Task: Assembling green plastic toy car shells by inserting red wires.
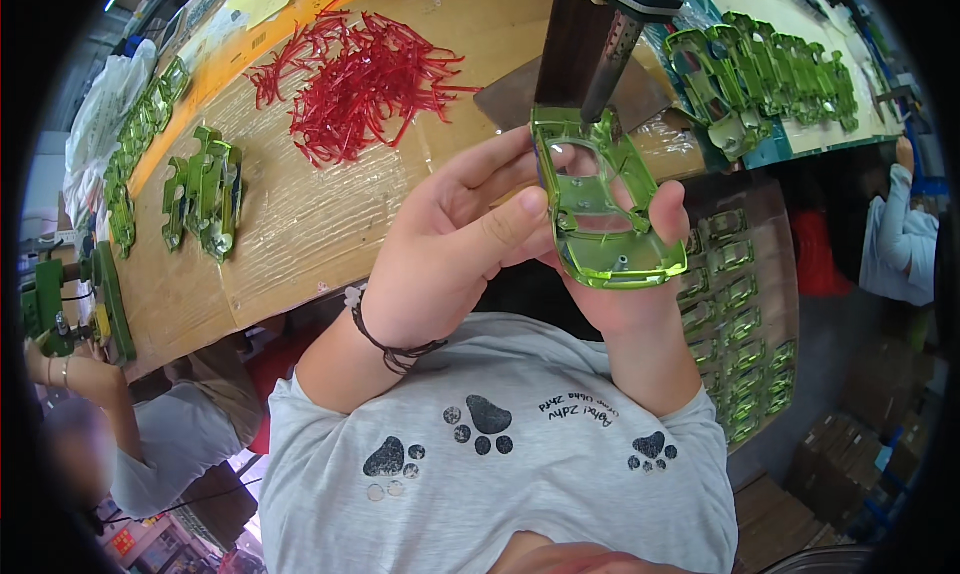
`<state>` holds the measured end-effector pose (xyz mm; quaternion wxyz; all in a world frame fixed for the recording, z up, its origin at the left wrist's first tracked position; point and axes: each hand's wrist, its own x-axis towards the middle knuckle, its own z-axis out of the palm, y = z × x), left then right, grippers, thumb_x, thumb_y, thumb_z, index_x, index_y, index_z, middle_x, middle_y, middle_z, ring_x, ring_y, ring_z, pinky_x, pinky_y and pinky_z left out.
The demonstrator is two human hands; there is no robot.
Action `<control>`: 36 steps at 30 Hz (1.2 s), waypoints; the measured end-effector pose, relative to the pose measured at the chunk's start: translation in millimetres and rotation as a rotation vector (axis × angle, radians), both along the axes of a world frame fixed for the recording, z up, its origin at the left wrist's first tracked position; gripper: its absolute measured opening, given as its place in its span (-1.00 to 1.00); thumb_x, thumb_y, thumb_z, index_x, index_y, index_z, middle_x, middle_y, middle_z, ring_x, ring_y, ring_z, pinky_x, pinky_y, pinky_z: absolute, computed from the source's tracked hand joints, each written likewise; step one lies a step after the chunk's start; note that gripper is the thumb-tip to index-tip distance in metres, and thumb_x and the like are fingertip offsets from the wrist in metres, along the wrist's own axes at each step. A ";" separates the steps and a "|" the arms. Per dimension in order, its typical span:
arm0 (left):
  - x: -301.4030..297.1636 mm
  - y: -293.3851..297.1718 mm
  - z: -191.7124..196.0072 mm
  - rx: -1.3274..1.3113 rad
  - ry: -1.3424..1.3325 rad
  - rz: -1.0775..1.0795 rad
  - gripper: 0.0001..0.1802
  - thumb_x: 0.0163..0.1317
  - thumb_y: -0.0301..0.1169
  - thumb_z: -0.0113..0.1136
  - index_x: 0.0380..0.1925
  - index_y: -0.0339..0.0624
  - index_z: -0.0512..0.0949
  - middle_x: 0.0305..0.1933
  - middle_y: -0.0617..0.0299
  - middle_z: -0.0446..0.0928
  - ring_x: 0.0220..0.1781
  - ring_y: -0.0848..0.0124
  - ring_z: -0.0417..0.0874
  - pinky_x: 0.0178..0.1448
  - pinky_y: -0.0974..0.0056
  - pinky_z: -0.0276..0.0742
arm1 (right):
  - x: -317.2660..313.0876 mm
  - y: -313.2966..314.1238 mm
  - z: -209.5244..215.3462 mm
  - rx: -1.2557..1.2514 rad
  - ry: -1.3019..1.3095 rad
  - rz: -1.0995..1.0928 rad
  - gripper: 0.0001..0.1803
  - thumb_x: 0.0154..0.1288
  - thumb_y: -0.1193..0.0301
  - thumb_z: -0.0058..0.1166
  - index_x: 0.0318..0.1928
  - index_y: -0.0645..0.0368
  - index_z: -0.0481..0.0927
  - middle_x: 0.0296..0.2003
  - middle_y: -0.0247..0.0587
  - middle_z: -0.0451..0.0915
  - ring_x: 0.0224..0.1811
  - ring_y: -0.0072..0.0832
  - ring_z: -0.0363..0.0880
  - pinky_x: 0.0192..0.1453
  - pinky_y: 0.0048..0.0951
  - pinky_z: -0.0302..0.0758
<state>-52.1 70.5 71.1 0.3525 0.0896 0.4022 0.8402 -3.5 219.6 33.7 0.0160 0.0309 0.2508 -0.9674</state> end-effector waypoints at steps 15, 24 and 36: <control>5.8 -5.2 1.9 -0.019 0.064 0.109 -0.35 0.40 -0.39 0.14 0.37 -0.44 0.13 0.26 0.01 0.45 0.23 0.32 0.54 0.22 0.29 0.54 | 3.2 -8.1 14.8 0.040 -0.019 0.029 -0.26 0.25 -0.24 0.10 0.14 0.11 0.40 -0.03 -0.29 0.56 0.03 -0.44 0.59 0.09 -0.30 0.59; 7.8 -4.2 1.5 -0.023 0.095 0.096 -0.40 0.42 -0.41 0.10 0.35 -0.47 0.16 0.25 0.02 0.45 0.20 0.32 0.55 0.23 0.27 0.54 | 3.3 -2.8 5.0 0.031 0.071 0.039 -0.30 0.29 -0.24 0.03 0.11 0.10 0.42 -0.05 -0.27 0.57 -0.02 -0.42 0.62 0.04 -0.31 0.61; 4.1 -129.1 -16.0 -0.621 0.982 0.391 -0.73 0.25 -0.36 0.13 -0.25 -0.42 0.55 -0.31 0.04 0.55 -0.25 0.28 0.53 -0.13 0.24 0.45 | 126.5 79.4 -89.9 0.155 -0.159 -0.657 -0.07 0.09 0.50 0.10 0.47 -0.04 -0.02 0.19 -0.10 0.36 0.04 -0.23 0.52 0.06 -0.16 0.58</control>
